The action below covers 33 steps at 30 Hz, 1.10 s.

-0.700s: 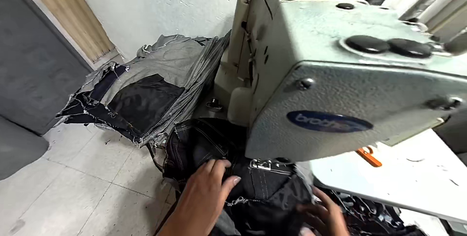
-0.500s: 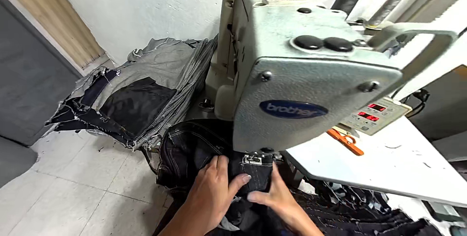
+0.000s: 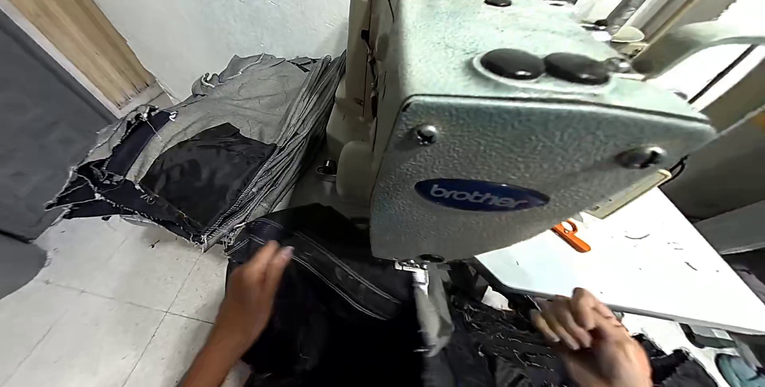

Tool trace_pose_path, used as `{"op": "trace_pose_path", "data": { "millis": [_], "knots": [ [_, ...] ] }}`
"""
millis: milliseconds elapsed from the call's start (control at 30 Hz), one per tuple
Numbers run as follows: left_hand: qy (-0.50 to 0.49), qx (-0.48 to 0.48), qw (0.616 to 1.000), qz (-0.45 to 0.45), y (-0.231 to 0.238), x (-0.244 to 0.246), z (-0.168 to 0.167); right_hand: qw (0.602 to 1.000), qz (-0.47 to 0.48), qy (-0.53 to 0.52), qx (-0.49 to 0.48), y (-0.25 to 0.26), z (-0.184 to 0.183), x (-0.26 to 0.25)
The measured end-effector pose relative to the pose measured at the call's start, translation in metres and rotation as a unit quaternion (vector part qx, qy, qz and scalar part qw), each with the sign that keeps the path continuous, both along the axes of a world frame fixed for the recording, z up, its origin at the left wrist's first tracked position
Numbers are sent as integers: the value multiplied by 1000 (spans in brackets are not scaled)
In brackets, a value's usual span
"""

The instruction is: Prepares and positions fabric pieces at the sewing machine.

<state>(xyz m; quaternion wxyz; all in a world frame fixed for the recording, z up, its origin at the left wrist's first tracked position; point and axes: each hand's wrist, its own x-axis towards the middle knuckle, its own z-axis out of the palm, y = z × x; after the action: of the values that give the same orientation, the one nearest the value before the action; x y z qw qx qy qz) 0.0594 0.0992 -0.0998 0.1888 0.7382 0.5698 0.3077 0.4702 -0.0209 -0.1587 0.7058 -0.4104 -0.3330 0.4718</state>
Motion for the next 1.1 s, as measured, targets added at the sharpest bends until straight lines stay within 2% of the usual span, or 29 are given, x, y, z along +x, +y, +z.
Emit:
{"op": "trace_pose_path", "data": {
  "millis": [67, 167, 233, 333, 433, 567, 700, 767, 833, 900, 967, 1033, 1100],
  "knots": [
    [1, 37, 999, 3, 6, -16, -1, 997, 17, -72, -20, -4, 16, -6],
    [-42, 31, 998, -18, -2, -7, 4, 968, 137, -199, -70, -18, 57, -85],
    [-71, 37, 997, -24, -4, 3, 4, 941, 155, -290, -77, -18, 68, -133],
    [-96, 39, 993, -49, -5, 10, 3, 917, 64, -377, -116, -4, 67, -169],
    [-106, 35, 991, -76, -4, 11, 2, 921, -23, -369, -120, 7, 52, -178],
    [-94, 13, 992, -83, -5, 11, 1, 964, -24, -242, -107, 5, 47, -179],
    [-57, -13, 994, -88, -13, 13, 0, 972, -51, -167, -159, 12, 51, -182],
    [-34, 7, 996, -80, -16, 8, -1, 973, -11, -177, -150, 12, 44, -173],
    [-31, 17, 997, -68, -19, -7, -3, 971, 76, -187, -132, 0, 36, -151],
    [-44, -28, 994, -93, -24, -20, 2, 948, 240, -169, -120, -10, 39, -112],
    [-67, -88, 982, -153, -35, -18, 11, 900, 365, -202, -126, -5, 49, -65],
    [-88, -105, 977, -161, -42, -10, 14, 862, 403, -263, -157, 16, 58, -34],
    [-106, -124, 983, -88, -37, -10, 10, 847, 403, -298, -177, 51, 71, -28]
  ]
}}
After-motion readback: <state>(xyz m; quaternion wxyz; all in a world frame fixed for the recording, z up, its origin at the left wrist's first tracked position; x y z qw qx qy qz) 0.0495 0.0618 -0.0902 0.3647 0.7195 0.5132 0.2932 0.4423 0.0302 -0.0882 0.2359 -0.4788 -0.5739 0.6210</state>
